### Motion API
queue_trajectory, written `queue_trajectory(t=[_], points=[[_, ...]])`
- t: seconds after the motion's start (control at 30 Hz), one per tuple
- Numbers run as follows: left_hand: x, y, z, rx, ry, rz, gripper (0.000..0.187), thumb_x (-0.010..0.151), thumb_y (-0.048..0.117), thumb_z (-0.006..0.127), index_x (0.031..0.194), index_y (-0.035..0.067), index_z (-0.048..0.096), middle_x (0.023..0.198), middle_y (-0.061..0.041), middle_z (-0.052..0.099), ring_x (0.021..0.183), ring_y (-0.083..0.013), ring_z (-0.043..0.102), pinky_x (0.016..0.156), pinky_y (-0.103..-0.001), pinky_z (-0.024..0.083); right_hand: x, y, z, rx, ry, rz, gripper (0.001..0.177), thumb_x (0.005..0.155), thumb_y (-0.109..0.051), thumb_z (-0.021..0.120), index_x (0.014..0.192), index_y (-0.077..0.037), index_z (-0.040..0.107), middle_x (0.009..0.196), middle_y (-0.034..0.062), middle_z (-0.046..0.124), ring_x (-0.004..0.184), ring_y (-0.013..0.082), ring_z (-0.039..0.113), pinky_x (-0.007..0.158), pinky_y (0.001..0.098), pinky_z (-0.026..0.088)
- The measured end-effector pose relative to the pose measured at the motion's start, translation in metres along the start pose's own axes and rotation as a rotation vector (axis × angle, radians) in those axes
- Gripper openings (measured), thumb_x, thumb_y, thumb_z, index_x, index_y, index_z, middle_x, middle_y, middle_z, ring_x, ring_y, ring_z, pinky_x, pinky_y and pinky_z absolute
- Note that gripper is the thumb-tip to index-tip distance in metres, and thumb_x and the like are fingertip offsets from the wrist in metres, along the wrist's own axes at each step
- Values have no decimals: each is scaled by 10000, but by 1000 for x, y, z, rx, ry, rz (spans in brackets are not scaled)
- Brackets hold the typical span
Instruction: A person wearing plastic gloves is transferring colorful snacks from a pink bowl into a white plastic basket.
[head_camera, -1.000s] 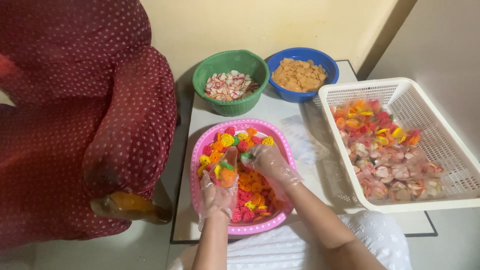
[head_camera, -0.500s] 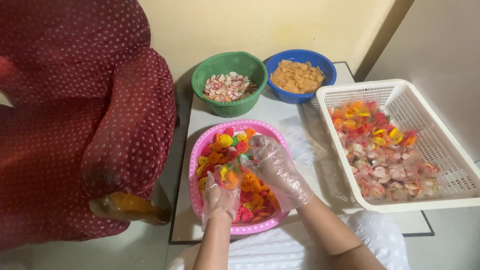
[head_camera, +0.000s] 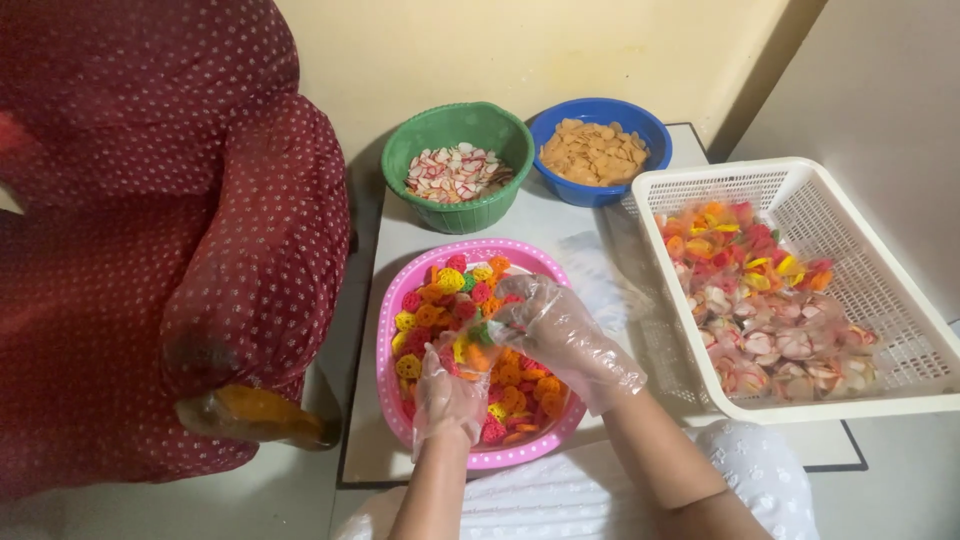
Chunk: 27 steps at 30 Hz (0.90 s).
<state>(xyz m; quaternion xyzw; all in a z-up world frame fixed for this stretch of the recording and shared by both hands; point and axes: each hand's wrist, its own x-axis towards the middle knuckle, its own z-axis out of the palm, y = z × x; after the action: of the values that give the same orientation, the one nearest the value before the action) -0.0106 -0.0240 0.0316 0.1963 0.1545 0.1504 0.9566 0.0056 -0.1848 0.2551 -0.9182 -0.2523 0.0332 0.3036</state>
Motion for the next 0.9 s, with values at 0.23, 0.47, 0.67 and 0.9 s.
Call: queue_trajectory(t=[0.23, 0.47, 0.67, 0.9], points=[[-5, 2, 32, -91, 360, -218, 222, 987, 361, 652, 1130, 192, 647, 1152, -45, 730, 1054, -263, 705, 813, -667, 579, 15, 13, 30, 156, -5, -67, 140, 801, -103, 736, 920, -99, 811, 1206, 145, 692, 1131, 411, 635, 920, 479, 560], [-39, 25, 73, 132, 141, -306, 283, 1086, 258, 429, 1296, 117, 555, 1278, -110, 632, 1109, -253, 624, 921, -388, 556, 23, 34, 42, 95, 15, 78, 97, 771, -197, 766, 860, -195, 805, 1150, 7, 689, 1059, 255, 675, 882, 341, 565], [-27, 11, 86, 102, 390, -214, 400, 1079, 369, 466, 1467, 278, 425, 1478, -45, 569, 1283, -358, 600, 963, -648, 536, 19, 35, 30, 193, 163, 11, 222, 774, -139, 749, 996, -123, 753, 1079, 81, 704, 1002, 295, 703, 843, 426, 587], [-32, 22, 86, -87, 383, -407, 330, 1056, 414, 479, 1309, 229, 578, 1333, 3, 662, 1233, -186, 629, 1045, -389, 539, 6, 41, -11, -109, -346, -101, 443, 871, -481, 711, 1219, -208, 724, 1149, 158, 704, 1093, 349, 697, 990, 419, 545]])
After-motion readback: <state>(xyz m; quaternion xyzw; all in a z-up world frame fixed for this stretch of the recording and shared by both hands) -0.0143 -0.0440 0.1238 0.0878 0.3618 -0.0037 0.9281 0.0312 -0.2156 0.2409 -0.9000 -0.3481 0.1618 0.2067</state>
